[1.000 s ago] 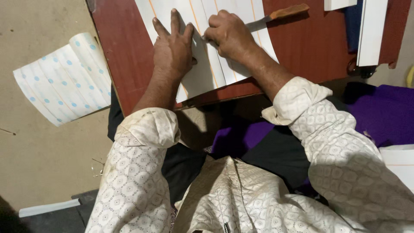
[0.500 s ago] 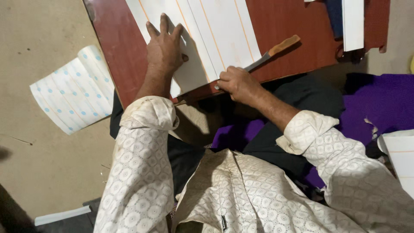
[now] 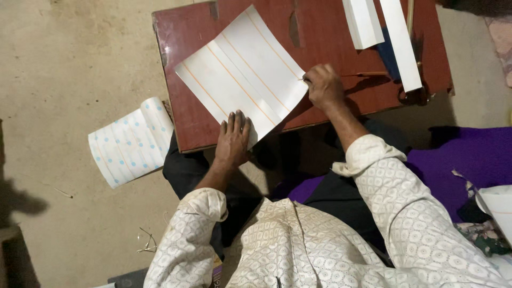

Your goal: The person sits on the floor at a low board and cuts large printed adhesive sheets into narrow strips with a knife, using a printed line as a guide. They press each sheet flat, slice along the line, and stack the finished strips on the board.

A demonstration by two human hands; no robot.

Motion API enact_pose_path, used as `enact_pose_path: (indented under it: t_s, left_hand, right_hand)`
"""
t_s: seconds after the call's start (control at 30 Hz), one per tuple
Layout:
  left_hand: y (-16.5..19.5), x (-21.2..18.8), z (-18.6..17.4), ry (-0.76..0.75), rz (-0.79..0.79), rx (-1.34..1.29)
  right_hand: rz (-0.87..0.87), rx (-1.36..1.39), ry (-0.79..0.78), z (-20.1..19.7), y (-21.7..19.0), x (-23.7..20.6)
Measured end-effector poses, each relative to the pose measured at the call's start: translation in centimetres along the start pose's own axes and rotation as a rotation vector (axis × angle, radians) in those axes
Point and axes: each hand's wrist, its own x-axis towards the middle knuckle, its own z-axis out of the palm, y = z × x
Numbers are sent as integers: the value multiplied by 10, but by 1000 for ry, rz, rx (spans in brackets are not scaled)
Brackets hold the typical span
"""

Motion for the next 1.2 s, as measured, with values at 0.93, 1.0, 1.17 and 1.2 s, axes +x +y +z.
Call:
enact_pose_path:
  t_s: [0.93, 1.0, 1.17, 1.2]
  left_hand:
    - [-132, 131, -73, 839, -537, -1095]
    - [-123, 123, -54, 707, -574, -784]
    - [-72, 83, -20, 169, -248, -308]
    - [-62, 78, -13, 52, -221, -241]
  right_hand:
    - [687, 1144, -160, -5, -5, -6]
    - [729, 1020, -149, 12, -3, 2]
    - [763, 623, -261, 34, -5, 36]
    - [788, 556, -302, 37, -6, 41]
